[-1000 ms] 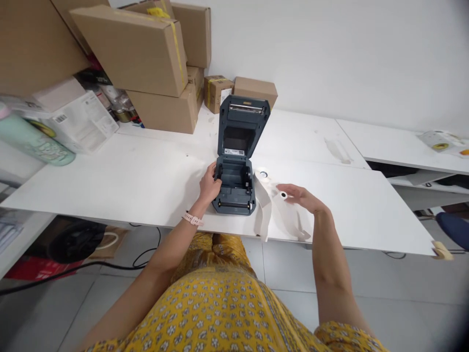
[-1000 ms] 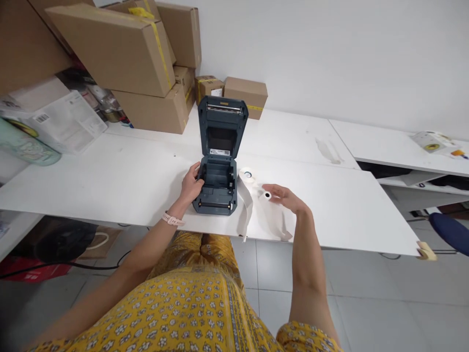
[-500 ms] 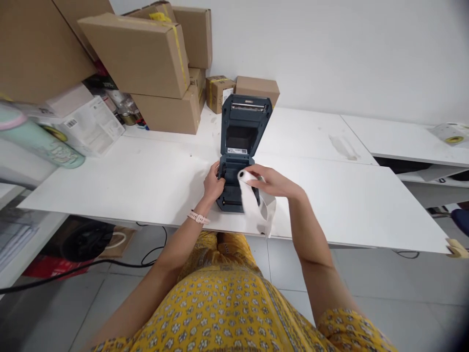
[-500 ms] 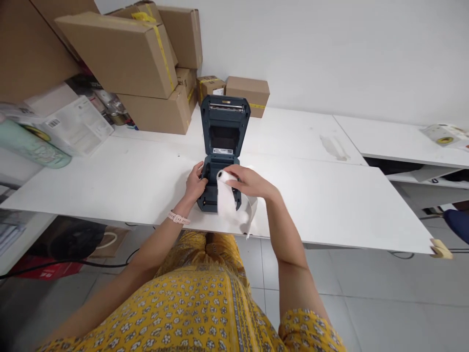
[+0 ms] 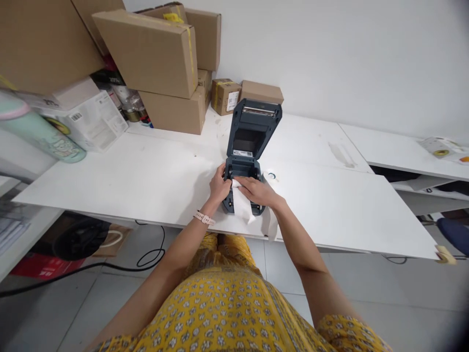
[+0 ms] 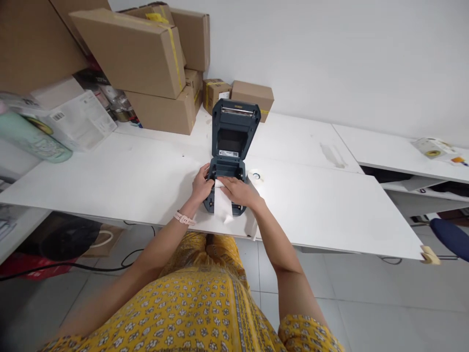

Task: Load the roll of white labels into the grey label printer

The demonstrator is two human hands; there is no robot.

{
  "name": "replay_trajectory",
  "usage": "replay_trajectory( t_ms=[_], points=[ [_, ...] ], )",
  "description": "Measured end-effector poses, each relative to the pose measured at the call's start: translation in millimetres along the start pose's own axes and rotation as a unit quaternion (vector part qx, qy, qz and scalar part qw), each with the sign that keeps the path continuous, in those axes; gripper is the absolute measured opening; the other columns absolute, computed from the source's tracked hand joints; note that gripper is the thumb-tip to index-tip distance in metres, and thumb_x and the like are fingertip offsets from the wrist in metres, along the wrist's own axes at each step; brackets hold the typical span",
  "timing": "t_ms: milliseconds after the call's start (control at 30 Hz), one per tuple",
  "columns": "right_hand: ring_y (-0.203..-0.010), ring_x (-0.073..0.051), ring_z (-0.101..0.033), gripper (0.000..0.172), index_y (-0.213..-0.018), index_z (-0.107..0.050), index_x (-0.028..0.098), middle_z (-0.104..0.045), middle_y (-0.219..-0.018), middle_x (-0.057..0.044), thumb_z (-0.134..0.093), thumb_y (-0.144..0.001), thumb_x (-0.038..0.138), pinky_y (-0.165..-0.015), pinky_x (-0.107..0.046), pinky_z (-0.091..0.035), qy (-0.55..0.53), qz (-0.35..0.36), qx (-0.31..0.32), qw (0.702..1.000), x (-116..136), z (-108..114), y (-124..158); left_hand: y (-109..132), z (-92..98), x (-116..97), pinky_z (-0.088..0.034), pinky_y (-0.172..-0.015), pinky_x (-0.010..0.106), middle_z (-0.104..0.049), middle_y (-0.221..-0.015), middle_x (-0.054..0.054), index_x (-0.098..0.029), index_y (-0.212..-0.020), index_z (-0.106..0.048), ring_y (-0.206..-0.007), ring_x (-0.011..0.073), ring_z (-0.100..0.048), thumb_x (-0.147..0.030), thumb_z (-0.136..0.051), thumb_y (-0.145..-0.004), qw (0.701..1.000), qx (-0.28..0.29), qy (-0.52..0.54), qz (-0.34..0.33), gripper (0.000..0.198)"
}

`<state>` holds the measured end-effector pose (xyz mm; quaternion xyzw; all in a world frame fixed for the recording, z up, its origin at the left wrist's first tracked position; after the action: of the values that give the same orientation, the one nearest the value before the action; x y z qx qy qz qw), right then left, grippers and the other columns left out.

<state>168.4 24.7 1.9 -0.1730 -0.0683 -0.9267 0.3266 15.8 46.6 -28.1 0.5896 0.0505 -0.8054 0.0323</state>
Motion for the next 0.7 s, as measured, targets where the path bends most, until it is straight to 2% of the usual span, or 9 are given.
replay_trajectory(
  t_ms=[100, 200, 333, 400, 600, 700],
  points=[
    [-0.151, -0.029, -0.039, 0.056, -0.159, -0.033, 0.015, -0.036, -0.166, -0.015, -0.032, -0.107, 0.037, -0.117, -0.053, -0.041, -0.009, -0.011, -0.02, 1.0, 3.5, -3.5, 12.2, 0.0, 0.1, -0.1, -0.043, -0.116, 0.043, -0.065, -0.142, 0.005, -0.025, -0.142, -0.052, -0.133, 0.0246, -0.06, -0.004, -0.053, -0.072, 1.0, -0.004, 0.004, -0.003, 0.073],
    [-0.154, -0.029, -0.034, 0.058, -0.161, -0.031, 0.018, -0.03, -0.168, -0.014, -0.032, -0.107, 0.039, -0.118, -0.053, -0.039, -0.005, -0.025, -0.003, 1.0, 5.7, -4.0, 16.3, -1.9, -1.2, 4.4, -0.042, -0.117, 0.043, -0.065, -0.143, 0.006, -0.024, -0.142, -0.052, -0.132, 0.0249, -0.061, -0.004, -0.053, -0.072, 1.0, -0.007, 0.004, -0.007, 0.073],
    [-0.155, -0.032, -0.032, 0.06, -0.161, -0.031, 0.023, -0.028, -0.169, -0.014, -0.037, -0.106, 0.046, -0.117, -0.057, -0.039, 0.023, -0.04, 0.036, 0.998, 8.0, -4.3, 14.4, -5.6, -5.6, 14.6, -0.044, -0.116, 0.04, -0.062, -0.146, 0.007, -0.023, -0.142, -0.052, -0.133, 0.024, -0.059, -0.007, -0.055, -0.072, 0.999, -0.007, 0.043, -0.011, 0.072],
    [-0.155, -0.032, -0.031, 0.058, -0.16, -0.034, 0.025, -0.029, -0.168, -0.014, -0.038, -0.106, 0.048, -0.116, -0.057, -0.039, 0.038, -0.035, 0.034, 0.998, 9.9, -4.6, 14.6, -7.2, -7.6, 19.2, -0.044, -0.116, 0.039, -0.061, -0.147, 0.006, -0.022, -0.142, -0.052, -0.133, 0.0238, -0.059, -0.008, -0.055, -0.071, 0.998, -0.006, 0.067, -0.009, 0.072],
    [-0.154, -0.028, -0.035, 0.049, -0.154, -0.045, 0.027, -0.036, -0.165, -0.011, -0.038, -0.108, 0.04, -0.12, -0.053, -0.037, 0.067, 0.005, -0.04, 0.997, 17.4, -6.9, 24.5, -7.7, -9.0, 21.2, -0.042, -0.118, 0.041, -0.06, -0.147, 0.007, -0.021, -0.141, -0.054, -0.133, 0.0245, -0.058, -0.007, -0.054, -0.069, 0.995, -0.007, 0.096, -0.012, 0.074],
    [-0.155, -0.029, -0.033, 0.046, -0.151, -0.05, 0.026, -0.042, -0.163, -0.008, -0.039, -0.108, 0.036, -0.122, -0.055, -0.034, 0.082, 0.005, -0.078, 0.994, 24.4, -6.7, 30.9, -6.5, -8.5, 18.1, -0.043, -0.118, 0.041, -0.06, -0.146, 0.008, -0.02, -0.14, -0.054, -0.132, 0.0246, -0.058, -0.007, -0.054, -0.069, 0.995, -0.006, 0.103, -0.013, 0.073]
  ],
)
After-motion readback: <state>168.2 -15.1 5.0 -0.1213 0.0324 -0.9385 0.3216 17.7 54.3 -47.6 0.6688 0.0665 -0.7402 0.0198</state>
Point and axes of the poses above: each hand's wrist, its own y-axis away from the middle knuckle, its own z-axis out of the back of the hand, x = y × z, the point moved 6 cm from there along -y, towards the middle knuckle
